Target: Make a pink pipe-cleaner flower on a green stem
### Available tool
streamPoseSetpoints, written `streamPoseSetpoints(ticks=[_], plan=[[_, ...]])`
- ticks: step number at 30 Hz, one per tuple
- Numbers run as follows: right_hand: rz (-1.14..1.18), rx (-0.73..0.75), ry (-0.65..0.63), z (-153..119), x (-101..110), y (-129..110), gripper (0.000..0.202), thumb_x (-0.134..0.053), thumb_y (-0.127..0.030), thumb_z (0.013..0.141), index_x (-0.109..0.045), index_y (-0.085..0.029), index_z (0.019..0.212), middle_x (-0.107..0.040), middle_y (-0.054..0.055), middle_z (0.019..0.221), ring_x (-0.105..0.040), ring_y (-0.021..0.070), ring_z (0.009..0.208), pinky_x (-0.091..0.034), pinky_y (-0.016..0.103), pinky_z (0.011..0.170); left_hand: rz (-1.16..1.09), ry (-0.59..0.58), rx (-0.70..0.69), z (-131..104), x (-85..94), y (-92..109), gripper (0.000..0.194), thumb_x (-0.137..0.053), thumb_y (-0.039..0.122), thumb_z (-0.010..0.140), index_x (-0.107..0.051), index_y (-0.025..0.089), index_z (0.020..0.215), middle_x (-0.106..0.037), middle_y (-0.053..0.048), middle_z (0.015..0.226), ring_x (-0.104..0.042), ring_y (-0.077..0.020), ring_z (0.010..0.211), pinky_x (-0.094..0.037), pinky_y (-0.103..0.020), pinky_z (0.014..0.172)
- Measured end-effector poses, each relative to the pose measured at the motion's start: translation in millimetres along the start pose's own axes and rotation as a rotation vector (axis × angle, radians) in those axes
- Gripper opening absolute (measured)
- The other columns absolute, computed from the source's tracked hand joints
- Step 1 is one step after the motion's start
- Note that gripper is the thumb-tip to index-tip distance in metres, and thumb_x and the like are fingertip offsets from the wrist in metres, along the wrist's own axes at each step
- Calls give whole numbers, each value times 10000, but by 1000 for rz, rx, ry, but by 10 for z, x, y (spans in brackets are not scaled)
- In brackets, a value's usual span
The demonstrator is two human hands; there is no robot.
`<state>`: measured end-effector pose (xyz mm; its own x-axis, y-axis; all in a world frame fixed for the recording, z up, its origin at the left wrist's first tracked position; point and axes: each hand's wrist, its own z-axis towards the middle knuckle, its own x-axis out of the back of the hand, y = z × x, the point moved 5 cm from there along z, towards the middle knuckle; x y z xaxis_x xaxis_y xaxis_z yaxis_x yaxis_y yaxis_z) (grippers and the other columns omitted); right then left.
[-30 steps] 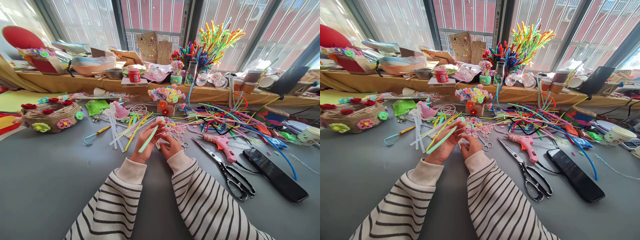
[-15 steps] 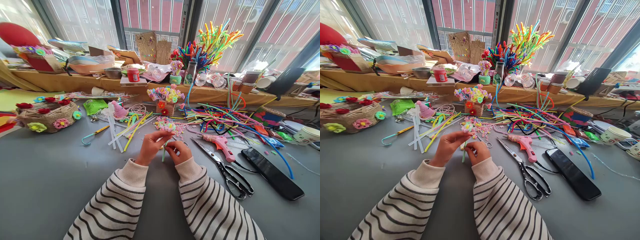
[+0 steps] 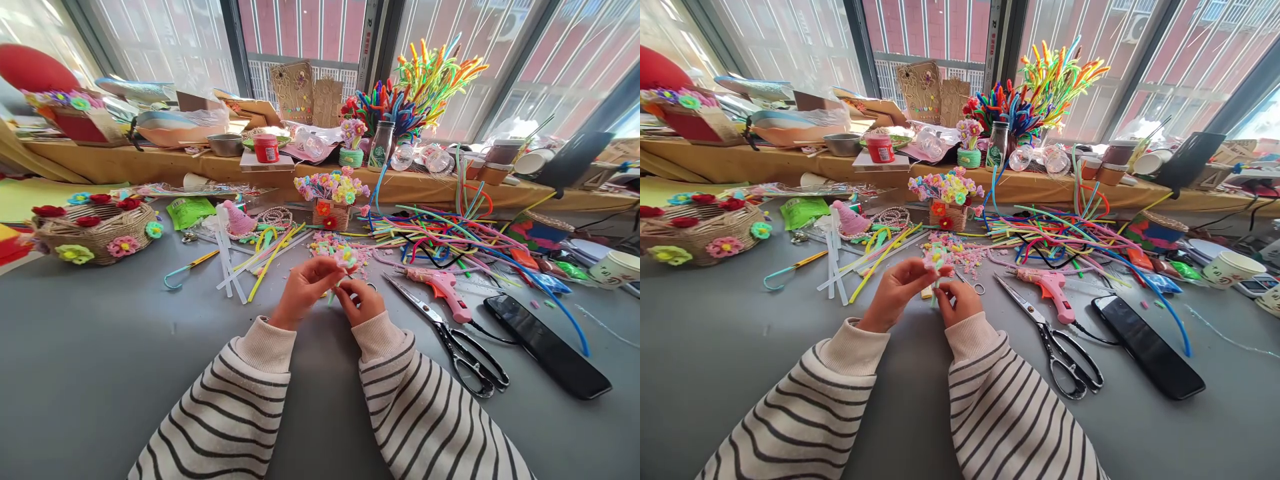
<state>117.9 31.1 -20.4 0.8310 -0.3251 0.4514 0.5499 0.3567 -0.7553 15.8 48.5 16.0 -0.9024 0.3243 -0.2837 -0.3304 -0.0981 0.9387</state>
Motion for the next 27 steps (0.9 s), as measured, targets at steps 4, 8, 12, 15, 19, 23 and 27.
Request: streamPoseSetpoints(ticks=[4,8,12,15,19,23,27], plan=[[38,-25,-17,0,-10,-1,208,-402,-339,711,-544,-192,671,-570,10,551,-460,111,460,-367,237,456,-16,13,-5,23,12,18,233,-604,151,572,-512,201,780,-602,15,633,-582,-159,742,-420,-262,677],[44,-49,-36,5,19,-13,215,-437,-367,693,-558,-191,666,-578,7,555,-467,111,463,-352,225,440,129,77,67,38,70,-48,232,-626,199,539,-565,158,758,-623,-29,672,-581,-157,710,-420,-231,642],[-44,-40,14,38,239,49,261,-452,-404,689,-558,-189,585,-559,-1,523,-433,101,431,-345,226,448,170,174,65,46,148,-74,197,-607,254,558,-574,143,719,-628,-44,697,-573,-145,700,-424,-228,636],[-373,5,72,58,459,150,231,-483,-374,676,-567,-176,592,-532,17,562,-471,134,555,-362,256,556,175,232,66,47,189,-69,234,-582,281,585,-554,145,773,-620,-48,733,-568,-137,691,-432,-224,599],[-616,-74,-7,60,516,303,199,-534,-376,633,-584,-183,637,-510,24,630,-490,156,629,-369,259,560,161,232,87,47,190,-68,226,-563,294,603,-512,156,775,-606,-30,710,-574,-123,612,-435,-215,533],[-750,-158,-75,68,422,308,138,-547,-309,622,-566,-176,655,-528,43,692,-512,169,654,-378,264,552,158,222,109,41,185,-82,220,-549,305,615,-483,160,767,-596,-18,648,-571,-121,549,-428,-211,481],[-824,-316,-177,68,412,372,49,-561,-210,561,-538,-166,564,-559,88,665,-541,210,612,-364,296,499,122,268,141,42,208,-101,247,-580,274,590,-486,154,784,-595,-21,668,-570,-115,579,-434,-205,504]])
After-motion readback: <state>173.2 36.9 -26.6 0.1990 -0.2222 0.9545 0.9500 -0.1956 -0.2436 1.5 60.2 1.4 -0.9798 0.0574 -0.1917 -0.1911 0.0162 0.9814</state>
